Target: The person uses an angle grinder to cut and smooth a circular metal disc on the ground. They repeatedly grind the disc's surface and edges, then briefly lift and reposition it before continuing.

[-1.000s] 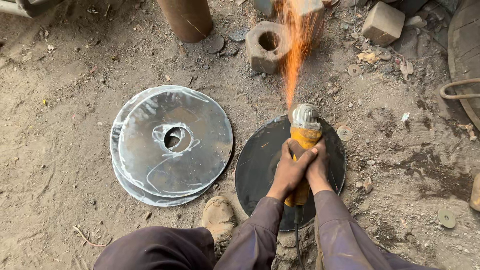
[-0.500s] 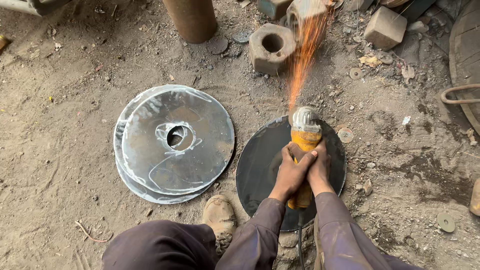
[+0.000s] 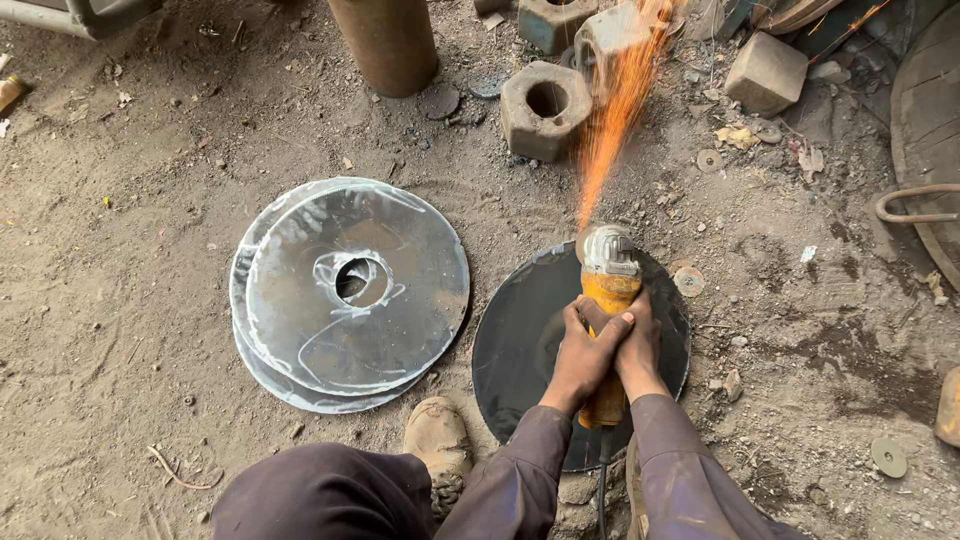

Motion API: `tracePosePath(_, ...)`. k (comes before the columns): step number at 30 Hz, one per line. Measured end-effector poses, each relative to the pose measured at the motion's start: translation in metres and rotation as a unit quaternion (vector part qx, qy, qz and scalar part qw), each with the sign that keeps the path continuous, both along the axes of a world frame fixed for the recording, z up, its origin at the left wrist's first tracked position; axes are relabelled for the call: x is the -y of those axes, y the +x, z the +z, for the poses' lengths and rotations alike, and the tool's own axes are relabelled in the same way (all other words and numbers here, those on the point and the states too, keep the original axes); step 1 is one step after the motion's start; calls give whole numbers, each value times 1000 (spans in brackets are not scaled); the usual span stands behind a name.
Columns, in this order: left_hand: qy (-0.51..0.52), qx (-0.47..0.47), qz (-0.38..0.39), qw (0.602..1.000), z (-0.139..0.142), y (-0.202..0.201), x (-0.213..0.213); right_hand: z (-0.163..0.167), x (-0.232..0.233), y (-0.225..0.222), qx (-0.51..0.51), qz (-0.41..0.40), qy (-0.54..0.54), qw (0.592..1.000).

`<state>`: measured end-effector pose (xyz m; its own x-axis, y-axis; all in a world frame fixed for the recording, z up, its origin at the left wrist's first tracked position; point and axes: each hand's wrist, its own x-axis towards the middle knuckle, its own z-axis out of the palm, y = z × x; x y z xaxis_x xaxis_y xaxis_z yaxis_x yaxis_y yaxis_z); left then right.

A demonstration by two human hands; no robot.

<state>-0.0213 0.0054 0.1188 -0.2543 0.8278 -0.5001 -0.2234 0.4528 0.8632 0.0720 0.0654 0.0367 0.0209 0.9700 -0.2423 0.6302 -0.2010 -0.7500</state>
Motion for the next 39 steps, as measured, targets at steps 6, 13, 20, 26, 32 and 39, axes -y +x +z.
tracePosePath(6, 4, -13, 4, 1000, 0, 1, 2, -8, -3, 2, 16, 12, -6, 1000)
tracePosePath(13, 118, 94, 103, 983, 0, -24, 1, -11, -7, -33, -13, -4, -2, 1000)
tracePosePath(20, 11, 0, -17, 1000, 3, -31, 3, -6, 4, -39, -2, -93, -10, 996)
tracePosePath(26, 17, 6, 2, 1000, -8, -8, 2, -24, 7, 3, -15, -15, 31, 999)
tracePosePath(32, 14, 73, 12, 997, -10, -5, 4, -18, 10, 8, 16, 11, 11, 1000)
tracePosePath(39, 46, 105, 24, 993, -6, -3, 6, -14, 7, 8, 6, 32, 24, 999)
